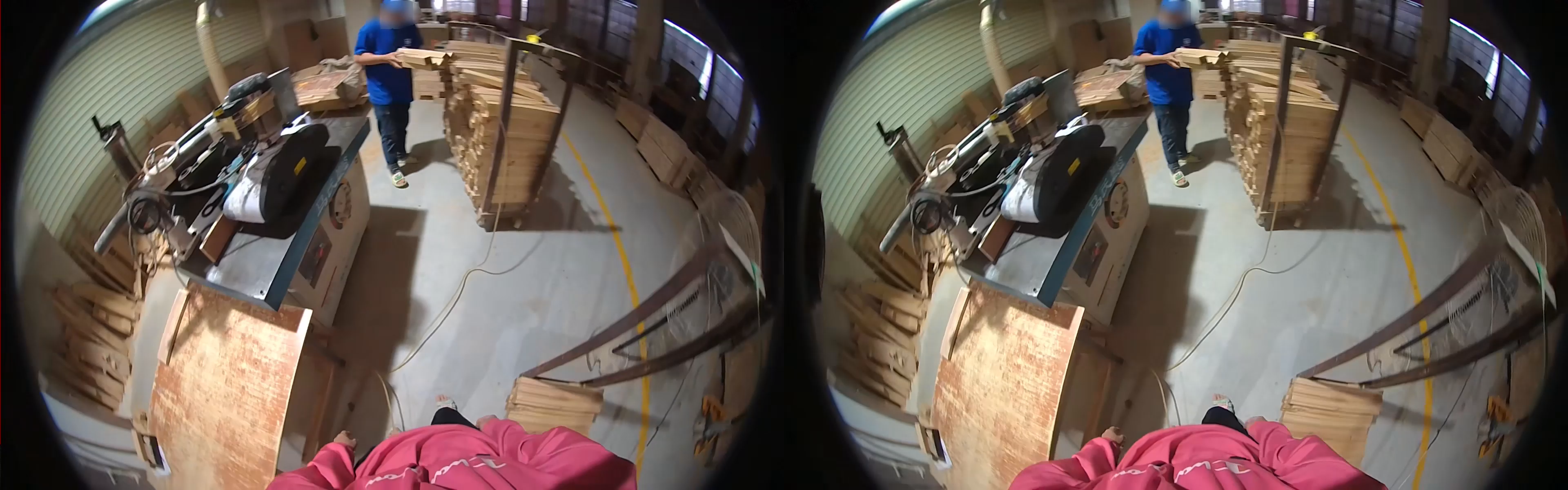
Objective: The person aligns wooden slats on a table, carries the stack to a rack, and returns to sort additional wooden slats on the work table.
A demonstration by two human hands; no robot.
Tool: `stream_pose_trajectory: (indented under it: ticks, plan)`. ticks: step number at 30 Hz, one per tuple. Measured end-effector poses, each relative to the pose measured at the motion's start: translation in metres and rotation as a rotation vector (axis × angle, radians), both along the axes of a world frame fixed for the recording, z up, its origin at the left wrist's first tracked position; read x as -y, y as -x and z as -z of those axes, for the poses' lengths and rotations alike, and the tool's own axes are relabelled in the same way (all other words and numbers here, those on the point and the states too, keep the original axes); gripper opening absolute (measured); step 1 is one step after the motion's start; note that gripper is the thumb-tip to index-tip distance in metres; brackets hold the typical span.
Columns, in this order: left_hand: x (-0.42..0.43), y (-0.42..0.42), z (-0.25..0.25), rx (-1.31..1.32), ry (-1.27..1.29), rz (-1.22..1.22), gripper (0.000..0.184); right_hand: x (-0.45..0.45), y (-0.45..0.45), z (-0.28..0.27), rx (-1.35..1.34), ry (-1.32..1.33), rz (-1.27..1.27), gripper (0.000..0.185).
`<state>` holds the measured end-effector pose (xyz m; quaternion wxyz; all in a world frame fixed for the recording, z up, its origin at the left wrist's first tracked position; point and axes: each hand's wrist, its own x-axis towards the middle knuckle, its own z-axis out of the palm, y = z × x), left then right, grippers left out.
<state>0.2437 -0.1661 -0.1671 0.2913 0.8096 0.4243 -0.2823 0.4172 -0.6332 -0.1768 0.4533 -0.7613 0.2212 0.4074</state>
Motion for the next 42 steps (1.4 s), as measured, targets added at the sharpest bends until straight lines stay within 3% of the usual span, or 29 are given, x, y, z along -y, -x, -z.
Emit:
stream_pose_trajectory:
  ticks: [1, 2, 3, 4, 6, 9, 11, 17, 19, 21, 22, 26, 27, 31, 36, 37, 41, 42]
  plan:
    - [0.01, 0.001, 0.002, 0.036, 0.035, 0.0, 0.043, -0.011, -0.012, 0.004, -0.001, 0.018, -0.034, 0.025]
    - [0.014, 0.002, -0.03, 0.023, 0.039, -0.035, 0.043, 0.015, -0.021, 0.005, -0.007, 0.034, -0.067, 0.024]
    - [0.056, -0.04, -0.108, 0.02, 0.222, -0.254, 0.044, 0.047, -0.031, 0.005, -0.014, 0.047, -0.095, 0.023]
    - [0.062, -0.046, -0.088, 0.056, 0.167, -0.111, 0.042, 0.062, -0.047, 0.004, -0.014, 0.055, -0.118, 0.022]
    - [0.074, -0.062, -0.077, 0.15, 0.297, -0.105, 0.039, 0.071, -0.091, 0.002, 0.001, 0.064, -0.156, 0.02]
    - [0.087, -0.076, -0.074, 0.172, 0.136, -0.065, 0.036, 0.082, -0.16, -0.006, 0.018, 0.097, -0.217, 0.016]
    - [0.095, -0.075, -0.073, 0.304, 0.18, -0.382, 0.034, 0.075, -0.193, -0.014, 0.022, 0.127, -0.261, 0.015]
    - [0.109, -0.033, -0.064, 0.323, 0.26, -0.656, 0.032, 0.001, -0.24, -0.032, 0.045, 0.181, -0.347, 0.012]
    - [0.104, -0.015, -0.04, 0.258, 0.242, -0.7, 0.031, -0.033, -0.235, -0.033, 0.052, 0.207, -0.365, 0.013]
    - [0.102, 0.002, -0.01, 0.193, 0.234, -0.734, 0.03, -0.034, -0.213, -0.007, 0.767, -0.96, -0.535, 0.013]
    - [0.103, 0.013, 0.007, 0.187, 0.239, -0.737, 0.03, -0.041, -0.206, -0.026, 0.761, -0.955, -0.536, 0.013]
    - [0.076, 0.038, 0.052, 0.319, 0.135, -0.512, 0.027, -0.135, -0.165, -0.116, -0.001, 0.179, -0.616, 0.017]
    - [0.067, 0.039, 0.05, 0.323, 0.136, -0.508, 0.027, -0.145, -0.165, -0.116, 0.003, 0.18, -0.612, 0.017]
    - [0.024, 0.021, 0.004, 0.281, 0.383, -0.879, 0.025, -0.181, -0.167, -0.111, 0.16, 0.262, -1.077, 0.018]
    - [-0.015, -0.01, -0.119, 0.636, 0.246, -0.67, 0.024, -0.216, -0.153, -0.102, 0.328, 0.373, -1.58, 0.02]
    - [-0.027, -0.012, -0.131, 0.634, 0.252, -0.633, 0.024, -0.223, -0.149, -0.1, 0.359, 0.396, -1.669, 0.02]
    - [-0.059, -0.011, -0.159, 0.882, -0.173, -0.227, 0.024, -0.237, -0.129, -0.087, 0.458, 0.491, -2.06, 0.021]
    - [-0.063, -0.009, -0.164, 0.88, -0.165, -0.214, 0.024, -0.24, -0.121, -0.086, 0.45, 0.491, -2.047, 0.021]
